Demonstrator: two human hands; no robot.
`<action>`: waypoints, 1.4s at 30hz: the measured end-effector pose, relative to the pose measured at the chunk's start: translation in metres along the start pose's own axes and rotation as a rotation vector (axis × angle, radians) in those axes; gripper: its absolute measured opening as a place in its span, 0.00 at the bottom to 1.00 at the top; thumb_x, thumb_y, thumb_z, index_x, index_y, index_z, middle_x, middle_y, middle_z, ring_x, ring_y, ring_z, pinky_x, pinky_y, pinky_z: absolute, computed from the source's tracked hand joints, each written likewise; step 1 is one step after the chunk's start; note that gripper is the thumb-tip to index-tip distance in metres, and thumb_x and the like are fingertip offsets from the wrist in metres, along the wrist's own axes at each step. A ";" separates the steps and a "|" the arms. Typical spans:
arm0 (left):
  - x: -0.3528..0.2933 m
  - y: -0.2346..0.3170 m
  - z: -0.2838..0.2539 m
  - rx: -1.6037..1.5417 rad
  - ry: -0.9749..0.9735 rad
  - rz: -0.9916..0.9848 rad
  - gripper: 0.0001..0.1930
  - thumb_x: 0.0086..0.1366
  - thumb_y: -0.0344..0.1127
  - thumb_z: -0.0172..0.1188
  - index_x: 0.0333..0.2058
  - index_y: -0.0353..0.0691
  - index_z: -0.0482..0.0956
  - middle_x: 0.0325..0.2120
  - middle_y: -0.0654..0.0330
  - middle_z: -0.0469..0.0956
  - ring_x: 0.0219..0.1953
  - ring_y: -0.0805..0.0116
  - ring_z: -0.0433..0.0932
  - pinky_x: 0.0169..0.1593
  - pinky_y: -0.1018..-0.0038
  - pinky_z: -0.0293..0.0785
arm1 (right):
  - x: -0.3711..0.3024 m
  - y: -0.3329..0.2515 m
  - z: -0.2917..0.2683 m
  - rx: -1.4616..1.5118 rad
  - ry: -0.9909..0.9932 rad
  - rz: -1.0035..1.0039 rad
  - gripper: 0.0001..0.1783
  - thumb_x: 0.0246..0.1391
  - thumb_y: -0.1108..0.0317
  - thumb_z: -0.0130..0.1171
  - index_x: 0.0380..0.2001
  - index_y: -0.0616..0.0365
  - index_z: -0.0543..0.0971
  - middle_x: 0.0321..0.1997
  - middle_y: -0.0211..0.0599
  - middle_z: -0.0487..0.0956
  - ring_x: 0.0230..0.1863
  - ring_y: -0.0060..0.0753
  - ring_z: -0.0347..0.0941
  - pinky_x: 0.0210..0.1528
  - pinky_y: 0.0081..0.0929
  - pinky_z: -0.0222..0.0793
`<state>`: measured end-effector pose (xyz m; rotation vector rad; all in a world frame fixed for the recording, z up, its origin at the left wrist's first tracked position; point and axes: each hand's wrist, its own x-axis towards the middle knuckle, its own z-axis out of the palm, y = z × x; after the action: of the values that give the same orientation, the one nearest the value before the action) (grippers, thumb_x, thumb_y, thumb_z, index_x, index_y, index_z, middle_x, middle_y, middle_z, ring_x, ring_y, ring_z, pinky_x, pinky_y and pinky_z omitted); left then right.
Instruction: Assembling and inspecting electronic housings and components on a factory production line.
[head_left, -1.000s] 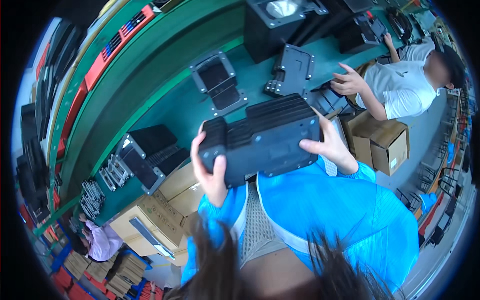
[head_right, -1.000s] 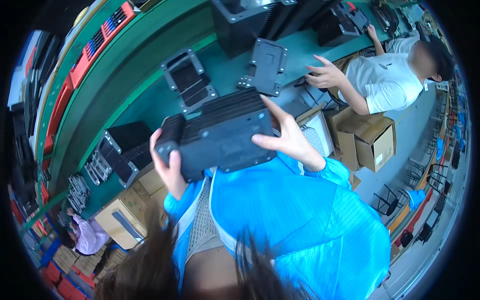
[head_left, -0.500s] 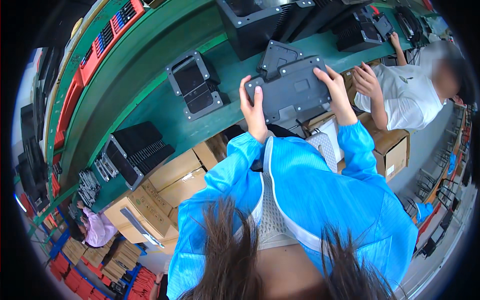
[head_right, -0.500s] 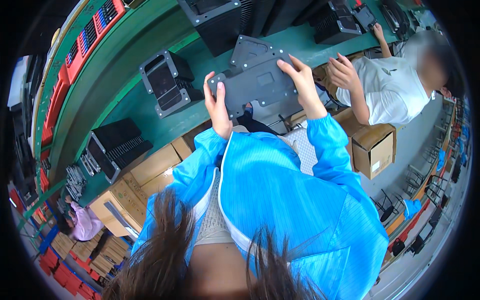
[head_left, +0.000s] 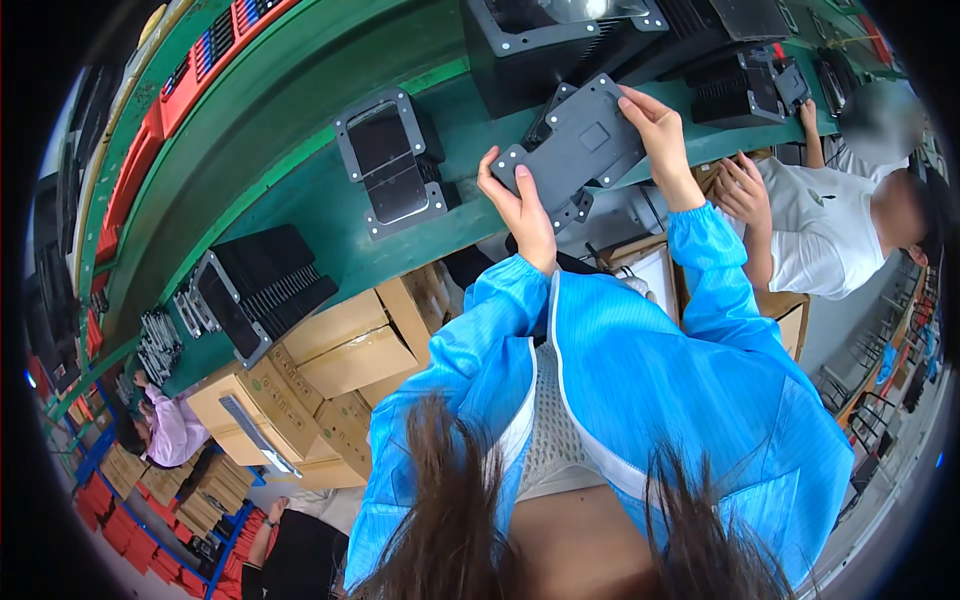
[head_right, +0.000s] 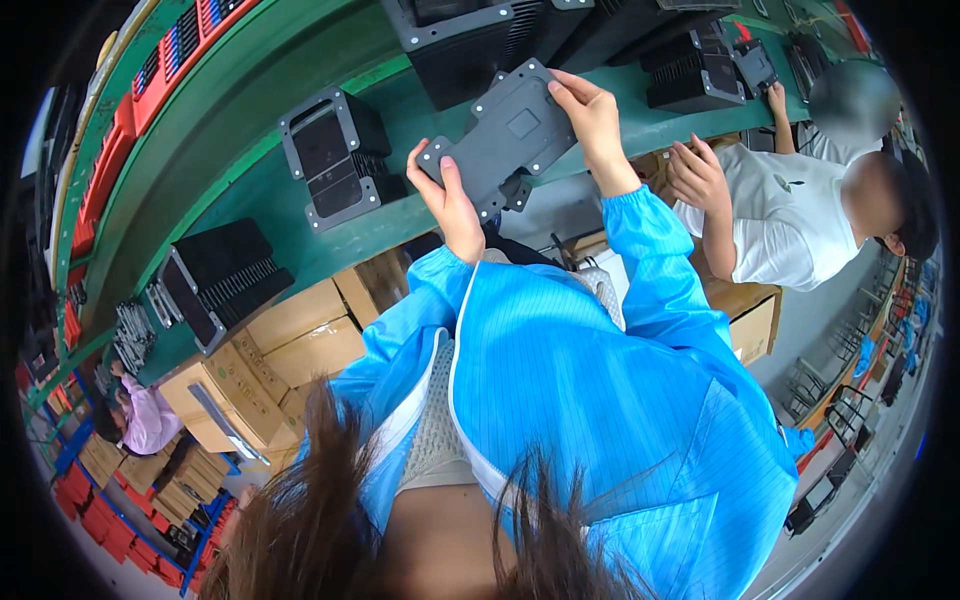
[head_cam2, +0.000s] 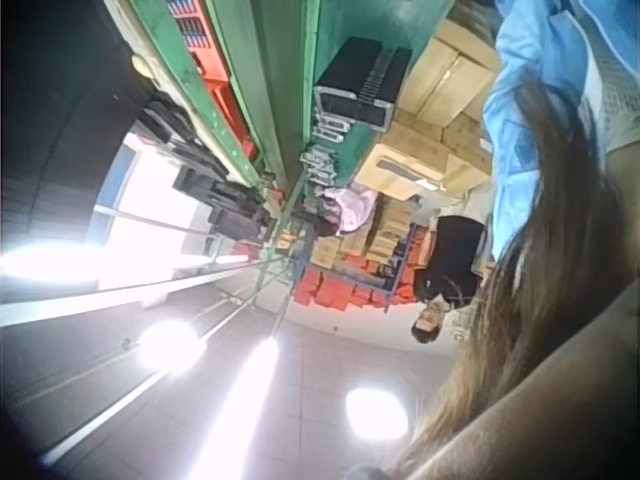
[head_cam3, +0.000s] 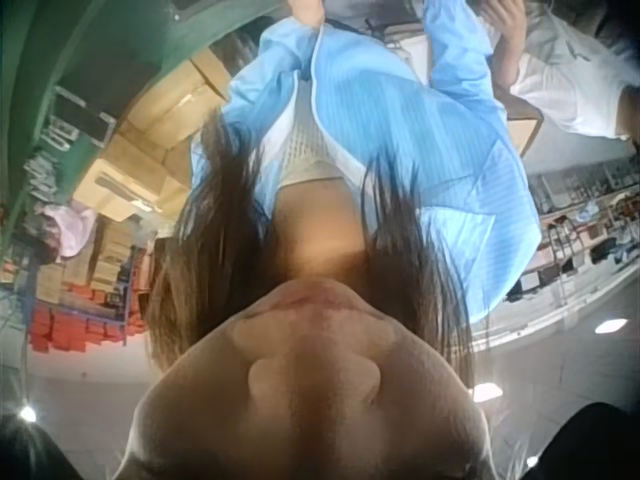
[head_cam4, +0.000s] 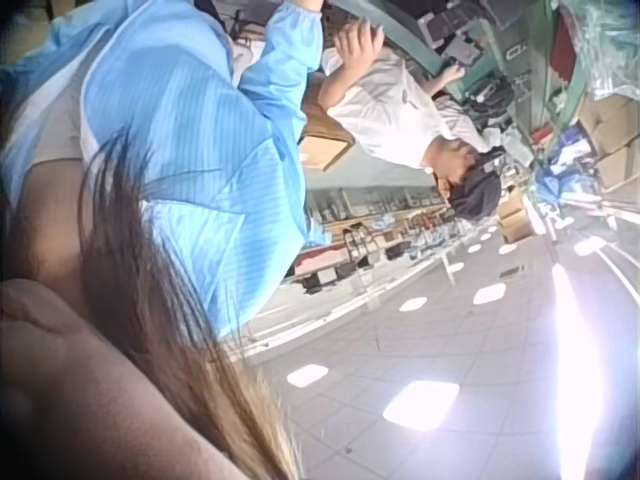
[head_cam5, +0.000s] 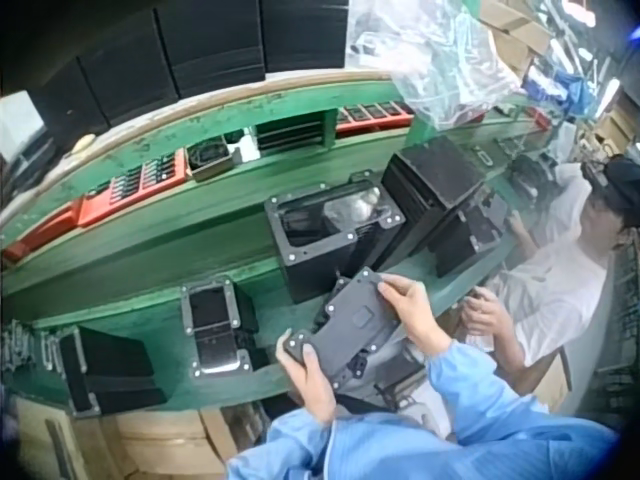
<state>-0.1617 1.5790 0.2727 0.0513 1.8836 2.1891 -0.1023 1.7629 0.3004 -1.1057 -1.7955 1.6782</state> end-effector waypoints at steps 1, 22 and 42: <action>0.002 0.000 -0.003 0.012 -0.031 -0.002 0.17 0.68 0.34 0.47 0.54 0.38 0.63 0.52 0.56 0.63 0.51 0.63 0.66 0.57 0.71 0.58 | -0.002 0.000 0.001 0.000 -0.002 0.001 0.23 0.52 0.63 0.62 0.49 0.64 0.76 0.42 0.38 0.79 0.40 0.21 0.73 0.44 0.15 0.66; 0.005 0.001 0.003 0.011 -0.118 0.179 0.12 0.66 0.29 0.41 0.46 0.32 0.64 0.47 0.49 0.64 0.51 0.56 0.64 0.58 0.65 0.56 | -0.016 -0.005 0.038 0.311 0.418 0.102 0.18 0.54 0.66 0.55 0.48 0.55 0.73 0.37 0.31 0.74 0.37 0.23 0.70 0.38 0.18 0.68; -0.021 -0.009 0.000 0.072 -0.176 0.120 0.18 0.63 0.30 0.46 0.51 0.32 0.60 0.51 0.46 0.62 0.55 0.53 0.62 0.61 0.62 0.54 | -0.003 -0.005 0.028 0.150 0.286 0.138 0.19 0.52 0.64 0.55 0.48 0.55 0.72 0.36 0.33 0.72 0.36 0.23 0.70 0.36 0.19 0.69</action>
<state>-0.1395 1.5760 0.2664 0.3678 1.9039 2.1123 -0.1234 1.7439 0.3013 -1.3507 -1.4216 1.6065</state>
